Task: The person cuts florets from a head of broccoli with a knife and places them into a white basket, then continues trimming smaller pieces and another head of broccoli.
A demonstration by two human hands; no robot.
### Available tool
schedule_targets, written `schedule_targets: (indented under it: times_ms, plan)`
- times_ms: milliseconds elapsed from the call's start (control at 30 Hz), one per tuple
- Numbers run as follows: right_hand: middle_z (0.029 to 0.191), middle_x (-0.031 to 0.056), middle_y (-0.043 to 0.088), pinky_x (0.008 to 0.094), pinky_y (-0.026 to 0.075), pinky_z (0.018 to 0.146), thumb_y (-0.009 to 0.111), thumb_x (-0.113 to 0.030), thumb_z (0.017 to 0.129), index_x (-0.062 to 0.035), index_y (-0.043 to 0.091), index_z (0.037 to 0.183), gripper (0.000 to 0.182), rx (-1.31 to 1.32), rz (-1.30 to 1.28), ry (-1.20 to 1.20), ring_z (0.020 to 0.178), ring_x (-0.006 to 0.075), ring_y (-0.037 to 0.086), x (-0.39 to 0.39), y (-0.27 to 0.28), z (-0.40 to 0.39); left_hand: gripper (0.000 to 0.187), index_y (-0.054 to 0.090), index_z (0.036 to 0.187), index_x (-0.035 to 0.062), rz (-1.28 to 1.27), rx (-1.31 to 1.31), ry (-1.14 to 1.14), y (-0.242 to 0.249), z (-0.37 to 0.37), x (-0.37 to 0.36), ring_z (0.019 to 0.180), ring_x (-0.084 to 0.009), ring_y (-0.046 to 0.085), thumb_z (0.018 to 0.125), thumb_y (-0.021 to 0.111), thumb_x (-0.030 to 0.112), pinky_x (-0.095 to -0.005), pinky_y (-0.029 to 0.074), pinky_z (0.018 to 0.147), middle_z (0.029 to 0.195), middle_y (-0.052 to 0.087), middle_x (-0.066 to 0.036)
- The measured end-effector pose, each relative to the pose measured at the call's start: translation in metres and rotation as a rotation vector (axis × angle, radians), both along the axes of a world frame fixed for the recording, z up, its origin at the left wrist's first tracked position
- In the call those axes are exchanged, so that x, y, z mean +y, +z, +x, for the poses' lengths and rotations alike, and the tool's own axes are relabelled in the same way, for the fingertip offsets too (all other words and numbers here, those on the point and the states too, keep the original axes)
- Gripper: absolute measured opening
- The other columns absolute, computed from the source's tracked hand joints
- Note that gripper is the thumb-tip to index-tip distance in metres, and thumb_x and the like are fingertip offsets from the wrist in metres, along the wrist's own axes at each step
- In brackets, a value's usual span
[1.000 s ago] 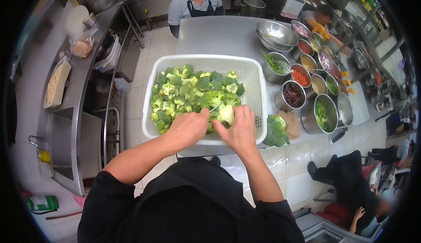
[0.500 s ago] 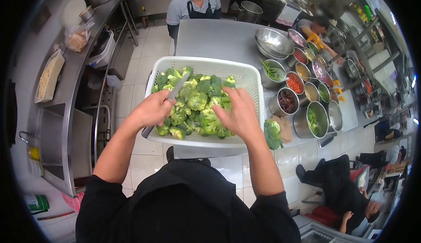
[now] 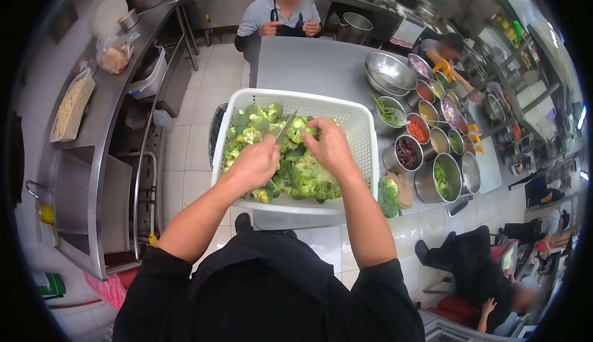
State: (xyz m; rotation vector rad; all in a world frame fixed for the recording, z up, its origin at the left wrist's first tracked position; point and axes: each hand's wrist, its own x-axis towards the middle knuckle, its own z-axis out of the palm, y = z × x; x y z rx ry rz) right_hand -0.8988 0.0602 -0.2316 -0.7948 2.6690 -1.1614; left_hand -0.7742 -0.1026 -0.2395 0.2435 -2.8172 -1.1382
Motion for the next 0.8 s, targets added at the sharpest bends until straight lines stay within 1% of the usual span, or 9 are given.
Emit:
schedule_targets:
  times_ms: [133,300,400,433,500,533,633,733,800]
  plan:
    - [0.098,0.0230,0.068,0.0423,0.053,0.076,0.077,-0.019,0.081,0.0015,0.069,0.105,0.033,0.034,-0.012,-0.008,0.080,0.0331,0.066,0.002,-0.005,0.000,0.023,0.046,0.102,-0.0029,-0.020,-0.016,-0.020,-0.002,-0.005,0.004,0.075,-0.0532,0.060,0.101,0.045,0.020,-0.0604,0.045,0.070,0.071,0.060,-0.032]
    - [0.100,0.0238,0.068,0.0429,0.053,0.079,0.077,-0.018,0.080,0.0012,0.070,0.105,0.032,0.064,-0.019,0.003,0.084,0.0357,0.066,0.003,-0.006,0.000,0.025,0.046,0.100,-0.0046,-0.049,-0.081,-0.012,0.003,-0.006,0.009,0.071,-0.0527,0.060,0.101,0.044,0.020,-0.0589,0.046,0.069,0.070,0.060,-0.032]
    - [0.095,0.0190,0.069,0.0388,0.053,0.073,0.078,-0.020,0.081,0.0014,0.070,0.106,0.034,0.161,-0.017,0.010,0.076,0.0271,0.066,0.002,-0.017,-0.005,0.025,0.046,0.099,-0.0055,-0.019,-0.124,-0.015,0.003,-0.008,0.011,0.067,-0.0493,0.063,0.101,0.043,0.020,-0.0560,0.048,0.068,0.068,0.061,-0.030]
    - [0.098,0.0208,0.069,0.0407,0.053,0.076,0.077,-0.019,0.081,0.0013,0.070,0.105,0.032,0.149,-0.022,0.011,0.082,0.0313,0.066,0.002,-0.017,-0.005,0.026,0.047,0.098,-0.0057,0.000,-0.149,-0.015,0.005,-0.010,0.011,0.065,-0.0478,0.064,0.102,0.042,0.019,-0.0549,0.049,0.068,0.067,0.061,-0.029]
    - [0.104,0.0245,0.068,0.0444,0.053,0.083,0.076,-0.015,0.080,0.0012,0.070,0.103,0.029,0.128,-0.032,0.012,0.093,0.0395,0.066,0.002,-0.016,-0.005,0.025,0.052,0.103,-0.0079,-0.018,-0.257,-0.028,0.014,-0.016,0.014,0.076,-0.0467,0.066,0.099,0.045,0.016,-0.0541,0.051,0.073,0.079,0.065,-0.031]
    - [0.104,0.0242,0.068,0.0442,0.053,0.083,0.076,-0.015,0.079,0.0013,0.070,0.102,0.029,0.128,-0.039,0.013,0.093,0.0391,0.066,0.003,-0.016,-0.004,0.025,0.054,0.105,-0.0089,-0.027,-0.310,-0.033,0.017,-0.020,0.016,0.082,-0.0462,0.068,0.097,0.047,0.014,-0.0538,0.052,0.076,0.084,0.067,-0.032]
    - [0.102,0.0231,0.068,0.0431,0.053,0.082,0.077,-0.015,0.078,0.0013,0.071,0.101,0.028,0.124,-0.044,0.019,0.090,0.0380,0.066,0.004,-0.018,-0.003,0.026,0.059,0.109,-0.0086,-0.085,-0.422,-0.030,0.016,-0.038,0.021,0.087,-0.0425,0.070,0.093,0.049,0.009,-0.0511,0.054,0.077,0.091,0.069,-0.030]
    - [0.098,0.0216,0.069,0.0414,0.053,0.081,0.077,-0.015,0.077,0.0005,0.071,0.099,0.028,0.121,-0.044,0.015,0.086,0.0366,0.066,0.002,-0.019,-0.003,0.025,0.059,0.105,-0.0110,-0.220,-0.305,-0.023,-0.001,-0.049,0.028,0.067,-0.0372,0.071,0.090,0.046,0.003,-0.0451,0.055,0.065,0.078,0.069,-0.026]
    - [0.095,0.0204,0.068,0.0405,0.053,0.080,0.077,-0.016,0.077,-0.0004,0.071,0.099,0.028,0.136,-0.078,0.017,0.084,0.0351,0.066,0.002,-0.017,-0.001,0.028,0.060,0.105,-0.0122,-0.139,-0.487,-0.100,0.002,-0.054,0.026,0.067,-0.0349,0.071,0.090,0.044,0.005,-0.0438,0.056,0.066,0.081,0.070,-0.026]
